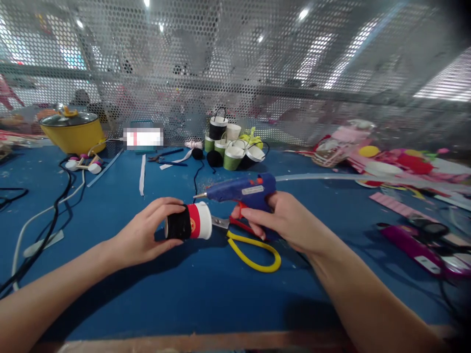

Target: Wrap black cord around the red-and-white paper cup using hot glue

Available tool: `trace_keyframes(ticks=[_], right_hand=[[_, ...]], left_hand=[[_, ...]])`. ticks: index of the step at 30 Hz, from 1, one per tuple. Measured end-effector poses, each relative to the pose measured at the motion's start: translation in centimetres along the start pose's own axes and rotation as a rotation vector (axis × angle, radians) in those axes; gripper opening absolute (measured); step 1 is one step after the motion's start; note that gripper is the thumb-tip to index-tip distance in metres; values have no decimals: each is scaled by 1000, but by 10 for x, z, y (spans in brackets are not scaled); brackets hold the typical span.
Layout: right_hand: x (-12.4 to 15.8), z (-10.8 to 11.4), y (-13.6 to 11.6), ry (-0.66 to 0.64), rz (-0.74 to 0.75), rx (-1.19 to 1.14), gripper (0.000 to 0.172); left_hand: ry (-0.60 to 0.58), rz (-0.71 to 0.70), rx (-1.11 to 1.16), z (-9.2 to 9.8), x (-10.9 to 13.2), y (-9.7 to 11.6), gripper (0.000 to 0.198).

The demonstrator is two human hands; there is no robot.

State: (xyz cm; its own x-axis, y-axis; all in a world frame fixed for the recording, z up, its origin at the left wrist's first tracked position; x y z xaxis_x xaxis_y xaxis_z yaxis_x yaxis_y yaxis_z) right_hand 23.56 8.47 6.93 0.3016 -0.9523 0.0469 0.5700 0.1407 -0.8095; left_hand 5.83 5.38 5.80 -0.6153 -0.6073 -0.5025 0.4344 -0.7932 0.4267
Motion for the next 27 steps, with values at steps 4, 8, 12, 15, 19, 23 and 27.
trace_keyframes(ticks=[4,8,12,15,19,23,27], right_hand=[[9,-4,2,30,-31,215,26],[14,-6,-11,106,68,309,16],[16,-11,-22,128,172,419,22],[17,-12,-22,129,185,490,22],[17,-17,-17,94,175,608,26],[16,-18,-12,83,160,666,26],[18,-14,-16,133,154,620,19]], left_hand=[[-10,42,17,0,-1,-6,42],[7,66,102,1,-1,-9,44],[31,101,147,3,-1,-13,44],[23,123,149,1,-1,-15,45],[23,151,153,1,-1,-18,44],[23,134,153,1,-2,-15,43],[33,94,137,3,-2,-11,43]])
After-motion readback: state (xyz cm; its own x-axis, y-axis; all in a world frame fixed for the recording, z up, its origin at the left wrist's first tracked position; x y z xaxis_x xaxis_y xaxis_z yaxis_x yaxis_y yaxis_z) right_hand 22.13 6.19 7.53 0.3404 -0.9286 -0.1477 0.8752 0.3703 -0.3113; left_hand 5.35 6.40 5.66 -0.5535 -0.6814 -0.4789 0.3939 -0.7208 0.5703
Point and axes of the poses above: each hand's wrist, its own x-axis away from the middle knuckle, its own z-axis out of the back of the hand, y = z × x, the point moved 10 cm from there along -x, towards the middle knuckle, and after that the axes turned 4 degrees about x, right-handed, at the moved point
